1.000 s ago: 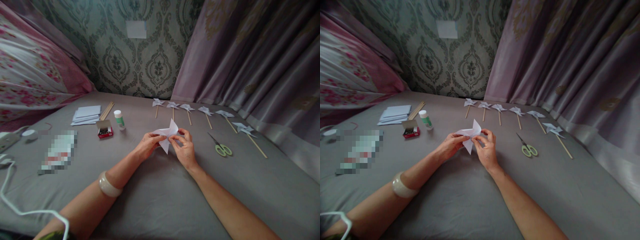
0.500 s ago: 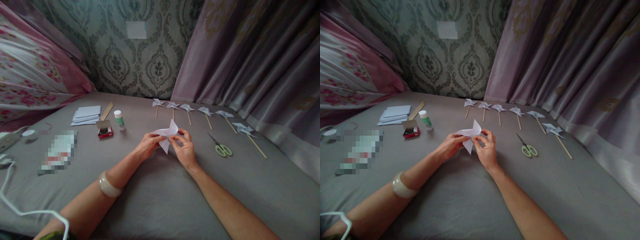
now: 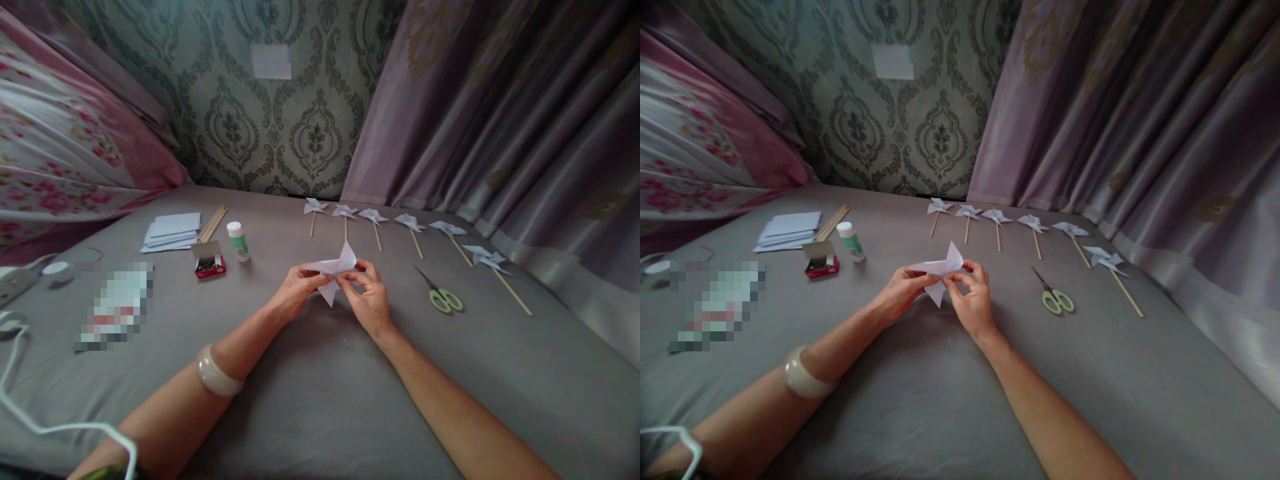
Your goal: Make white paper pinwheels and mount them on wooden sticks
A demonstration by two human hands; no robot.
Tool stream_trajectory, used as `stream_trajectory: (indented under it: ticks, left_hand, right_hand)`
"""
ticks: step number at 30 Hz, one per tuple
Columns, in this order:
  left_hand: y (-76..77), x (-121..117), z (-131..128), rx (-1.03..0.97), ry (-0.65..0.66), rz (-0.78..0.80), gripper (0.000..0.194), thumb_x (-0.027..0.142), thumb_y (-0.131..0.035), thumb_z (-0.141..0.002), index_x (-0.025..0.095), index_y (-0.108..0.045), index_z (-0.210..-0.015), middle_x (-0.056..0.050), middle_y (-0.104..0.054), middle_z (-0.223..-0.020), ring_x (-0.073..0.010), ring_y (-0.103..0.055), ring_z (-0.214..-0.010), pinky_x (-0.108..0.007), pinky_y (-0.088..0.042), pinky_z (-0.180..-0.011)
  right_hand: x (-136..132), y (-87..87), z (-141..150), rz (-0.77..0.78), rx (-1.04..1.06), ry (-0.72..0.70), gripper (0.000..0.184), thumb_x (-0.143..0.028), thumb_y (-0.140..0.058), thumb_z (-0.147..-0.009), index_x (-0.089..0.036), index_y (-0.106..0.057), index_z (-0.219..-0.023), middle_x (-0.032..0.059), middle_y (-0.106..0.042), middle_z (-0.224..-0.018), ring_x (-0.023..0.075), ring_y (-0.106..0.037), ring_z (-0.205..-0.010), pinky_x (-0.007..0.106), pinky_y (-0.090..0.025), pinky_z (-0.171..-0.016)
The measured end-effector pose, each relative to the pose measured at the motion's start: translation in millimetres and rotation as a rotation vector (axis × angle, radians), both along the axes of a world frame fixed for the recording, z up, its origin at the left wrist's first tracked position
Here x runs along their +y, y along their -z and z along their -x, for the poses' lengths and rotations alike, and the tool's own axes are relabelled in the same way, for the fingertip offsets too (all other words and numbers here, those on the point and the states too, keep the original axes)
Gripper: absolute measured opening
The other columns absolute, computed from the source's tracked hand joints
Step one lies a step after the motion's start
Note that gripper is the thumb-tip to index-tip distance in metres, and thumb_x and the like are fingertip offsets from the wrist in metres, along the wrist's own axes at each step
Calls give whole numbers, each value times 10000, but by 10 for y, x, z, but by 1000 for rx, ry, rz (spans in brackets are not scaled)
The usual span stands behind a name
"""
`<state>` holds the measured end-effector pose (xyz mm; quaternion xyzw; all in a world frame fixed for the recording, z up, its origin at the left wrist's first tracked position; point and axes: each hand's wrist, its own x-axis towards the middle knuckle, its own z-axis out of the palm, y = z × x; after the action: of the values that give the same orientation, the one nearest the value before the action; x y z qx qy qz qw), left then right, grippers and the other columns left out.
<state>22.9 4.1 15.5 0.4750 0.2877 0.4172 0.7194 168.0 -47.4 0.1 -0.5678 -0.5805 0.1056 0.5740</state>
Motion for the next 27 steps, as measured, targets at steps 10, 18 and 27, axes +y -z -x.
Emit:
stream_trajectory:
  ticks: [10,18,27]
  left_hand:
    - [-16,-6,-4,24,-49,-42,244,230,-783,-572,118,-736,-784,-39,-696,-712,-132,-578,-652,-251,-420,-668]
    - [-71,-33,13,48,-22,-64,227,201,-789,-555,140,-713,-760,-2,-660,-663,-114,-541,-608,-235,-388,-618]
    - [-51,-31,16,88,-21,-118,270,302,-816,-600,148,-726,-804,-9,-669,-673,-115,-543,-604,-226,-376,-594]
  right_hand:
    - [17,-11,-2,32,71,-36,179,-389,-675,-752,-220,-731,-737,77,-595,-1032,236,-549,-1061,429,-402,-986]
    - [44,-11,-25,89,188,-123,206,-405,-682,-734,-202,-716,-731,65,-623,-983,214,-583,-999,396,-417,-967]
    - [69,3,-48,134,275,-171,205,-398,-690,-714,-193,-698,-726,59,-645,-984,197,-600,-947,371,-434,-928]
